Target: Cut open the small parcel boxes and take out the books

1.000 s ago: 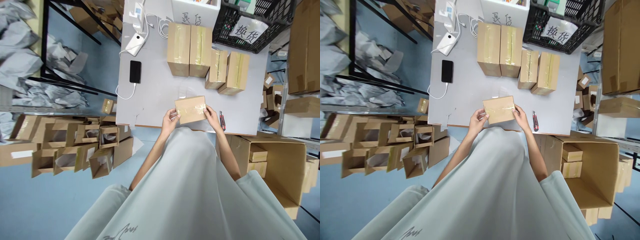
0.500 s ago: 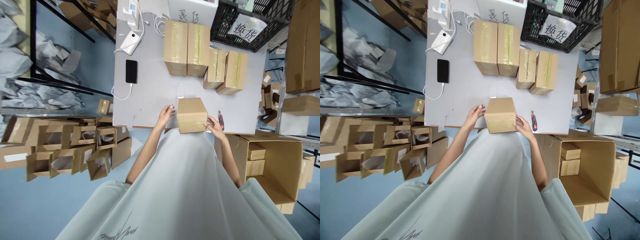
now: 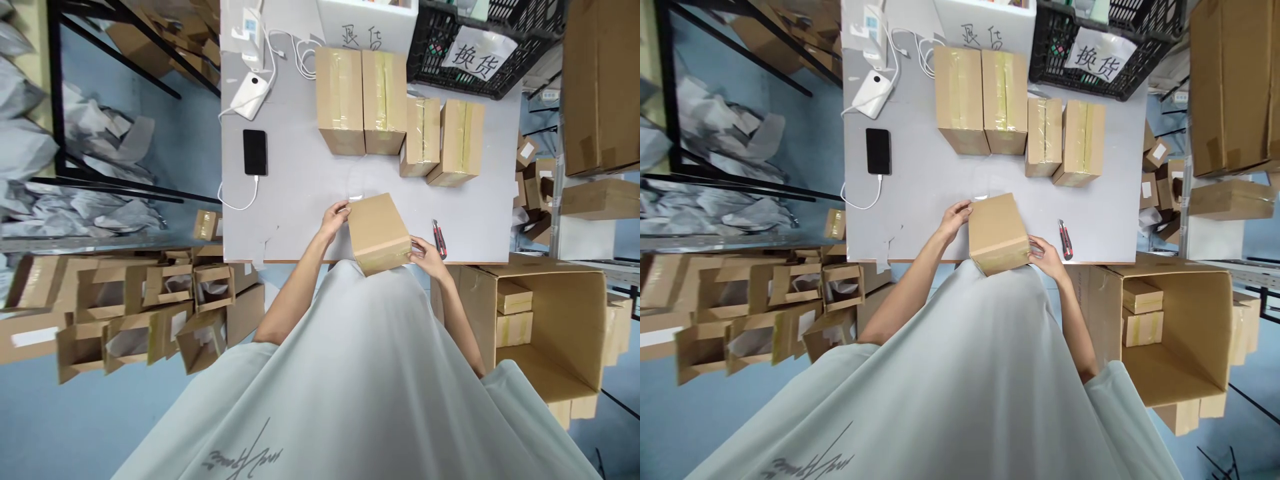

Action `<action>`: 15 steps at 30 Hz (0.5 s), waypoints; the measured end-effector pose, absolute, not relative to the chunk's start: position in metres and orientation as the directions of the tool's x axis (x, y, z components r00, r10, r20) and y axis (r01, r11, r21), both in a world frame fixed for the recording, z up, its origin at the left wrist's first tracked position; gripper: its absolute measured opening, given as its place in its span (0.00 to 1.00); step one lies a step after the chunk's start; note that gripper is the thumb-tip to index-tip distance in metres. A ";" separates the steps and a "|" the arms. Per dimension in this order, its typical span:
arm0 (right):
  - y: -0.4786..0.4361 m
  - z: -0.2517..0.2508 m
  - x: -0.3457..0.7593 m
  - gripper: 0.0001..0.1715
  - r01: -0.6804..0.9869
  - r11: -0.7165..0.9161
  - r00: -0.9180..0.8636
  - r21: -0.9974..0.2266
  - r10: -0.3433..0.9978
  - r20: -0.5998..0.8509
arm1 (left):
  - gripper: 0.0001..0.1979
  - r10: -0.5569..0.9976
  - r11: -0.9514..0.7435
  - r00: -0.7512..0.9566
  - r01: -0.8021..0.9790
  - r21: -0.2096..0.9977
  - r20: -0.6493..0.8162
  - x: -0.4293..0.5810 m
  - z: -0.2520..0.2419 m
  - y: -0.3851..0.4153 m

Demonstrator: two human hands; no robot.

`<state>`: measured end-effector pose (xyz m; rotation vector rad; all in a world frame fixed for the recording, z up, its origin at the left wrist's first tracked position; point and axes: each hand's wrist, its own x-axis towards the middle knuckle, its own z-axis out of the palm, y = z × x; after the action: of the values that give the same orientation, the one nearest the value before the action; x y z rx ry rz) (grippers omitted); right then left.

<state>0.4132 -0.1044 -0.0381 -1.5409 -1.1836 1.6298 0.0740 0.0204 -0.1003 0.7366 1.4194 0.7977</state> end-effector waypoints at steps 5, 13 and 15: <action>-0.061 -0.061 0.396 0.37 0.200 -0.306 0.048 -0.931 0.952 -0.303 | 0.29 0.805 0.548 -0.248 -0.041 0.836 -0.540 0.037 -0.119 -0.008; 0.019 -0.103 0.383 0.37 0.294 -0.250 0.098 -0.923 0.968 -0.231 | 0.29 0.811 0.534 -0.280 -0.004 0.845 -0.514 0.042 -0.131 -0.082; 0.029 -0.109 0.383 0.41 0.315 -0.270 0.119 -0.910 0.962 -0.245 | 0.26 0.817 0.521 -0.299 0.017 0.854 -0.492 0.049 -0.132 -0.087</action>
<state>0.3830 0.0289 -0.1088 -1.6939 -1.2550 1.1655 0.0490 -0.0871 -0.1317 0.7114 1.6964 0.9384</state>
